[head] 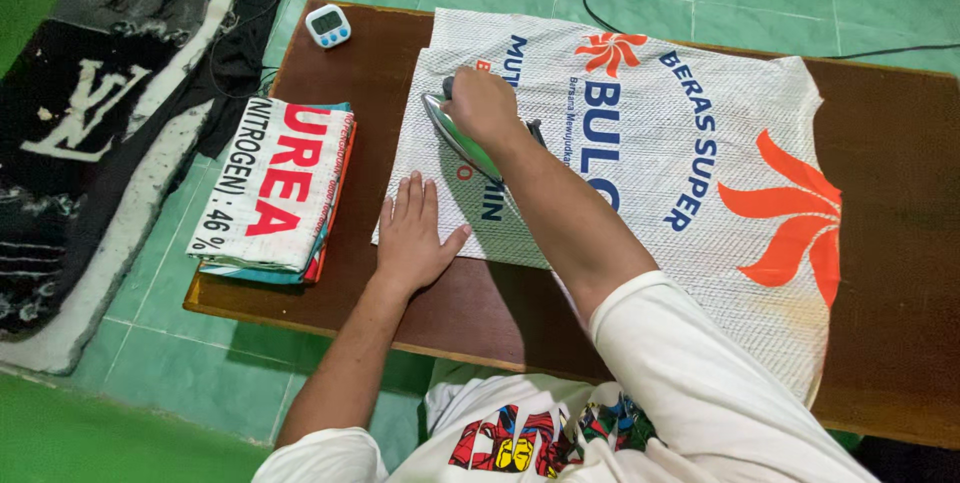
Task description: The person irons a folded white sack labeled 'UREA' on a wooden table, smoothing it with an electric iron. They then unfold a larger white sack labeled 'BULOG' and iron it flat on the table, moving the iron back and forth to remove wrinkles.
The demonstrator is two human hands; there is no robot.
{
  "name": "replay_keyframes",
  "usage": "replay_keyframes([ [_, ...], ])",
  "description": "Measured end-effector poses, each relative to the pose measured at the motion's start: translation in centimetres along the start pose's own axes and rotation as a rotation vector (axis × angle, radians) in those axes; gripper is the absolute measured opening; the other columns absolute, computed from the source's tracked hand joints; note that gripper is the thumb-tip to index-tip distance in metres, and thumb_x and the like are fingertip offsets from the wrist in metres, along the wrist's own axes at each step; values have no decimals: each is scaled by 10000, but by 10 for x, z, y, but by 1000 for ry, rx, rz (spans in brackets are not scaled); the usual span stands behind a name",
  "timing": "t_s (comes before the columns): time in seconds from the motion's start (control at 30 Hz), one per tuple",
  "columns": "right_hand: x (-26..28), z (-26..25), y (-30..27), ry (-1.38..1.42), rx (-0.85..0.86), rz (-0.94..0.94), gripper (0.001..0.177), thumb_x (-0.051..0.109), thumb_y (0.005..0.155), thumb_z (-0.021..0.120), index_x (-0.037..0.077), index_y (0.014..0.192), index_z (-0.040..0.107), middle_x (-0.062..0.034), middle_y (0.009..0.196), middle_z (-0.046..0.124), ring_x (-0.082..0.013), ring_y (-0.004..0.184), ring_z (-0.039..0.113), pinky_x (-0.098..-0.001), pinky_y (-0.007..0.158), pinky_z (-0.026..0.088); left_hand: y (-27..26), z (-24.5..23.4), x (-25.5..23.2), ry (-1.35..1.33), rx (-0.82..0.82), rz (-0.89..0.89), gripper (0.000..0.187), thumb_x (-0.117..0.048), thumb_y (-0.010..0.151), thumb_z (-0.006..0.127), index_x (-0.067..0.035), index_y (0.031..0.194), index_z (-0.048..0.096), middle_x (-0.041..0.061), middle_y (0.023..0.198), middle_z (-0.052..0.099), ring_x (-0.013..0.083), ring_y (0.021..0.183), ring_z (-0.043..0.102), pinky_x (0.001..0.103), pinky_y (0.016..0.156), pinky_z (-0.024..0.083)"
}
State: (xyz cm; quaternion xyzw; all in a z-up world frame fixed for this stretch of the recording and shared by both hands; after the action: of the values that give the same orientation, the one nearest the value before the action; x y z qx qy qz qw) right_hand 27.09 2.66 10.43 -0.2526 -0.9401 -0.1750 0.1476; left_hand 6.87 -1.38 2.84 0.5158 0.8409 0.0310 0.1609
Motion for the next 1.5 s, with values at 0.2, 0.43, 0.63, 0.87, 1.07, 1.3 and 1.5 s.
replay_keyframes([
  [0.2,27,0,-5,12,50,-177,392,341,782,856,3,917,710,-227,906,730,-422,886,701,-515,776,537,-1,0,1,-4,16,-14,952,-646,915,554,80,1507,382,281,1610,312,409,1515,250,577,1197,195],
  [0.43,9,6,16,3,-20,-24,383,331,787,844,-5,913,710,-217,916,735,-400,905,709,-501,795,542,1,0,0,-8,17,-9,966,-643,904,561,81,1515,372,284,1614,304,406,1521,240,573,1200,190],
  [0.63,18,-3,4,36,52,-45,395,354,815,821,3,951,700,-229,946,731,-417,919,699,-514,801,534,1,-10,18,-344,-112,-39,894,-545,1011,541,66,1594,247,322,1666,193,442,1556,169,525,1244,159],
  [0.87,41,6,-17,-16,290,-192,411,394,799,822,42,974,701,-208,941,728,-410,914,696,-519,790,533,-21,-26,39,-879,-239,-147,719,-365,1088,474,27,1621,194,249,1708,225,393,1594,230,478,1274,217],
  [1.07,62,6,-40,3,360,-297,377,379,809,818,55,968,711,-201,925,727,-403,902,700,-508,800,545,-44,-57,52,-1055,-413,-168,641,-329,1115,423,-4,1631,224,219,1680,321,351,1540,359,460,1250,288],
  [1.3,92,9,-75,34,489,-352,418,435,816,809,69,988,705,-177,929,734,-385,918,703,-507,787,540,-46,-93,64,-1025,-490,-132,632,-372,1140,380,-44,1652,207,211,1651,370,344,1495,428,467,1245,342],
  [1.5,110,13,-99,57,580,-395,439,490,836,772,77,967,701,-171,883,728,-387,873,710,-509,753,548,-46,-101,63,-1069,-493,-144,664,-412,1133,398,-56,1660,205,201,1664,365,349,1498,427,494,1231,356],
])
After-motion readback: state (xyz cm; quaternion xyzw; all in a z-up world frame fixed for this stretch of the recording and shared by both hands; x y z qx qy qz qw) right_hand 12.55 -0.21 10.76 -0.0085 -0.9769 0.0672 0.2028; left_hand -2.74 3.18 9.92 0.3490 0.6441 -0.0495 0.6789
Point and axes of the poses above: each hand's wrist, its own y-axis towards the middle knuckle, its own z-axis out of the palm, x = y × z, the point moved 10 cm from there along y, towards the middle knuckle
